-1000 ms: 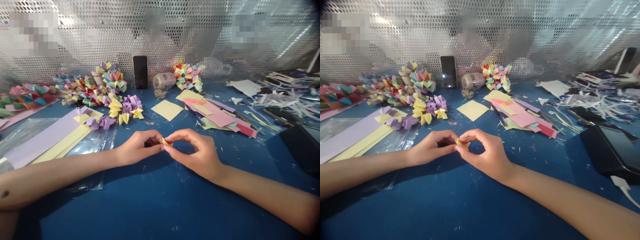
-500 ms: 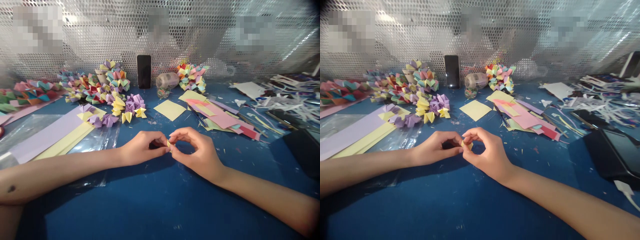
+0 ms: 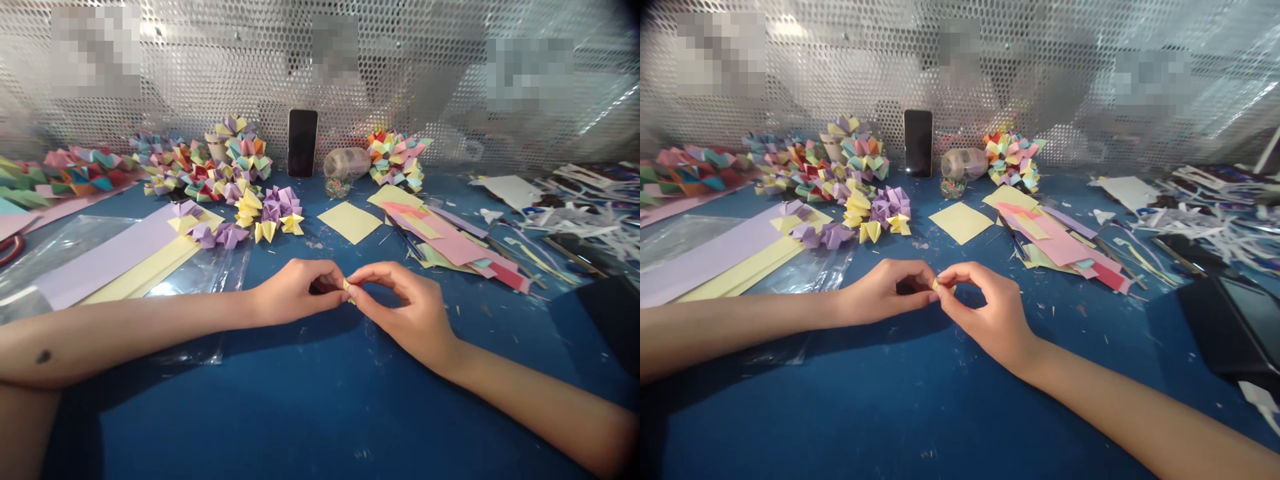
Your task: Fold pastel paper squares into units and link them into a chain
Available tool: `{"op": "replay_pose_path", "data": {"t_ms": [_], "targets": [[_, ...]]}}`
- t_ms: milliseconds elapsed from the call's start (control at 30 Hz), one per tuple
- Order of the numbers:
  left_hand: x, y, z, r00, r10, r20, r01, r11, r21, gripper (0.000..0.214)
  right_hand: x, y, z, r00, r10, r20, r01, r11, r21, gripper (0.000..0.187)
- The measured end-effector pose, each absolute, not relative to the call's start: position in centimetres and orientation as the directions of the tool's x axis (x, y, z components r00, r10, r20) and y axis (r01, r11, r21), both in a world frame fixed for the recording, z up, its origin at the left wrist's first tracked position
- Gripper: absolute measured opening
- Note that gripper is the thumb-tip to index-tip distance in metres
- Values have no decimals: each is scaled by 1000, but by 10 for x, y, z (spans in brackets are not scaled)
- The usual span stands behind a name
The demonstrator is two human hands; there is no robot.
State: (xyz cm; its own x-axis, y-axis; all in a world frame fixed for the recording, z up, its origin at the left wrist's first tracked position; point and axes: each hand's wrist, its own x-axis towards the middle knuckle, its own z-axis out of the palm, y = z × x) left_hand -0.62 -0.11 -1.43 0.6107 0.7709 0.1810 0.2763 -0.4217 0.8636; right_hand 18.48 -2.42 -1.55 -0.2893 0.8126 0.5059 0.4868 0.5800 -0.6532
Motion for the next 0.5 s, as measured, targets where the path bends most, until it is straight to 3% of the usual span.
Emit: {"op": "replay_pose_path", "data": {"t_ms": [167,367,500], "targets": [[-6,0,-15,610,780,138,250,-355,901,17,185,-25,-14,-310,755,579,496,647,-579,18],[-3,0,-12,586,808,65,123,-168,978,20,191,-20,-12,-419,530,737,494,814,-306,28],[-3,0,-12,561,827,32,101,-107,989,22,193,-18,-12,-492,427,759,452,870,-196,34]]}}
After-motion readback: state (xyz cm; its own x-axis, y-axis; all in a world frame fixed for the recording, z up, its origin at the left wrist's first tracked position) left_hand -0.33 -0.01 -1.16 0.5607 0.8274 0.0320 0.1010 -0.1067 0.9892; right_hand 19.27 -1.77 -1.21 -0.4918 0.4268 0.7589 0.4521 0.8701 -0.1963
